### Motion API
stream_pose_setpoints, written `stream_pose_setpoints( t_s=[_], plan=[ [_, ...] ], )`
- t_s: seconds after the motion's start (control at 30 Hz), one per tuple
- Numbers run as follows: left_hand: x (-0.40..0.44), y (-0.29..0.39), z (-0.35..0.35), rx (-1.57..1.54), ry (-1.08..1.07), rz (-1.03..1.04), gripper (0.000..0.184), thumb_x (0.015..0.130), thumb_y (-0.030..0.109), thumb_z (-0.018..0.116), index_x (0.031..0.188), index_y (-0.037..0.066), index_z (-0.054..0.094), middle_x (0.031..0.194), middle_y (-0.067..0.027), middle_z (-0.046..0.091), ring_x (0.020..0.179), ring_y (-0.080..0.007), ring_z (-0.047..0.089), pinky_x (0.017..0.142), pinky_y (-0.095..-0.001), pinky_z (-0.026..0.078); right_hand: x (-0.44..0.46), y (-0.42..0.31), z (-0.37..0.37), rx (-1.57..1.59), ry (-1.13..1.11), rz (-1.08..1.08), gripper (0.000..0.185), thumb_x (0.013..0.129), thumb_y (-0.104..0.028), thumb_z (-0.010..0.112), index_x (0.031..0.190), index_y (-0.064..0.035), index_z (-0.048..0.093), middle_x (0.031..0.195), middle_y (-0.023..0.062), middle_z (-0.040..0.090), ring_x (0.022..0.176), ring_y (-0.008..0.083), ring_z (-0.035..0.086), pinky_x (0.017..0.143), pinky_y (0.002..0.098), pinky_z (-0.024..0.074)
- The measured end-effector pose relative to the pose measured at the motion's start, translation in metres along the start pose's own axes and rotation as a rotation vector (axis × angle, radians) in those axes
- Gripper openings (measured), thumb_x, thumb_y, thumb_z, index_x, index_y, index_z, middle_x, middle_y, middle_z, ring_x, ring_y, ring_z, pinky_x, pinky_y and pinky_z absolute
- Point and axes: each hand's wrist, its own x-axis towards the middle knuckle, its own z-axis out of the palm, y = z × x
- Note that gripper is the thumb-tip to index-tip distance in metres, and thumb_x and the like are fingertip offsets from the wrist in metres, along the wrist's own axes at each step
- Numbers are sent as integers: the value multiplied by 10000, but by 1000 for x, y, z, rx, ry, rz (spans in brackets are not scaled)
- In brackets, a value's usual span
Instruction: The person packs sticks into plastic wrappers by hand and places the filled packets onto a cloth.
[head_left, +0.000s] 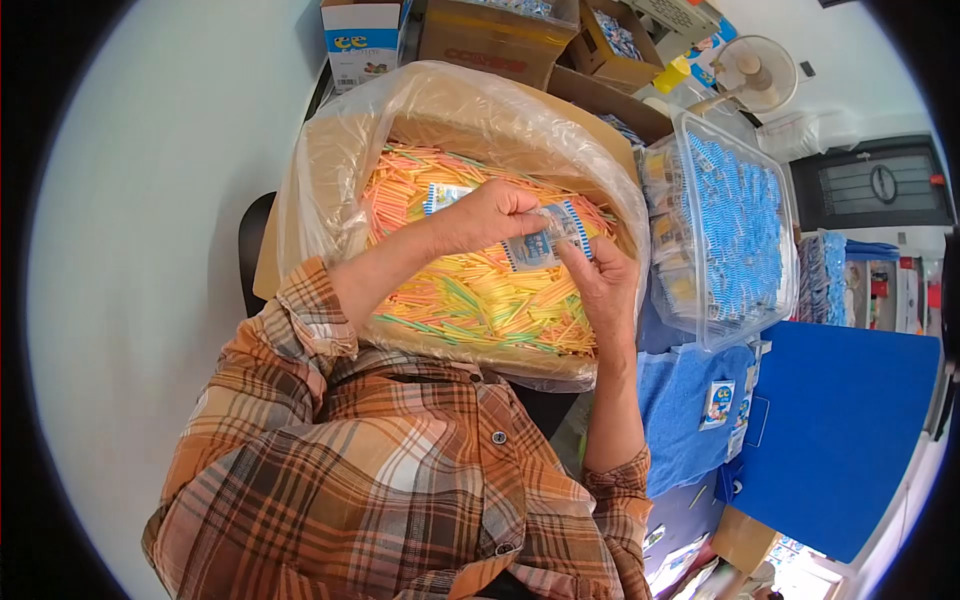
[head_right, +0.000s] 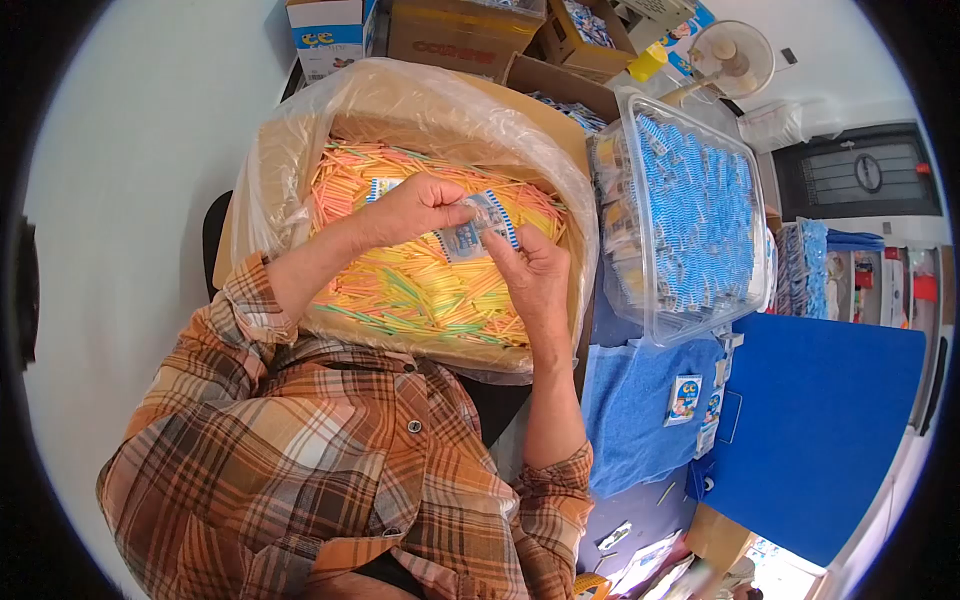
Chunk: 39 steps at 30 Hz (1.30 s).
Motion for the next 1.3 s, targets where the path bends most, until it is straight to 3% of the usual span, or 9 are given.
stream_pose_setpoints(
  t_s=[0.07, 0.13, 0.23, 0.33, 0.4, 0.57, 0.8, 1.0, 1.3],
  plan=[
    [-1, -3, 3, 150, 57, 32, 163, 886, 145, 643, 843, -7, 683, 728, 12, 639, 688, -28, 547, 623, -220, 467, -5, -1, -4, -89, 15, -37, 187, 839, -101, 698, 707, -5, 607, 648, -75, 509, 607, 24, 398, 514, 209, 320],
    [-3, -3, 4, 105, 93, 41, 149, 870, 136, 663, 824, -3, 690, 699, 19, 631, 666, -29, 542, 612, -218, 464, -9, 7, -18, -242, 15, -102, 188, 844, -85, 689, 690, -19, 603, 655, -76, 521, 605, 17, 403, 518, 198, 321],
    [-5, -2, 8, -6, 92, 47, 132, 851, 124, 683, 819, -4, 697, 691, 18, 636, 644, -28, 539, 590, -215, 451, -12, 4, -28, 187, 118, 27, 217, 846, -74, 689, 661, -50, 577, 645, -67, 518, 592, 11, 410, 516, 191, 325],
    [-4, -4, 11, -54, 42, 47, 121, 808, 113, 726, 824, -5, 705, 710, 5, 663, 639, -29, 556, 590, -196, 445, -9, -16, -35, 399, 95, 102, 217, 850, -73, 687, 668, -65, 570, 636, -63, 511, 566, 10, 405, 502, 188, 318],
    [-4, 5, 10, -22, -15, -51, 112, 786, 100, 743, 808, -4, 707, 717, -4, 674, 646, -31, 568, 605, -190, 453, -7, -14, -38, 350, 91, 95, 226, 864, -93, 678, 671, -67, 563, 629, -64, 515, 539, 13, 404, 485, 188, 322],
    [-5, 1, 15, -83, 3, 5, 101, 745, 91, 773, 782, 13, 721, 717, -10, 679, 660, -28, 570, 638, -203, 464, -3, -16, -43, 493, 106, 155, 217, 879, -118, 663, 690, -84, 561, 605, -51, 513, 479, 17, 410, 426, 185, 312],
    [-5, 0, 18, -65, -62, -54, 123, 730, 88, 779, 820, 14, 738, 740, -20, 693, 684, -43, 585, 692, -222, 470, 6, -19, -25, 280, 93, 264, 239, 872, -139, 679, 673, -79, 561, 581, -52, 505, 486, 14, 415, 422, 189, 285],
    [-6, 1, 19, -49, -125, -102, 132, 736, 76, 765, 844, 5, 737, 745, -31, 699, 688, -48, 594, 696, -227, 473, 20, -1, -27, -4, 161, 12, 279, 865, -136, 689, 638, -31, 564, 608, -56, 491, 566, 9, 356, 484, 199, 279],
    [-6, -2, 21, -111, -117, -100, 127, 776, 92, 743, 854, -8, 731, 710, -14, 678, 619, -41, 562, 603, -212, 458, 7, -27, -14, -385, 171, -192, 234, 852, -124, 688, 708, 13, 565, 622, -19, 497, 624, 50, 408, 542, 241, 371]
  ],
)
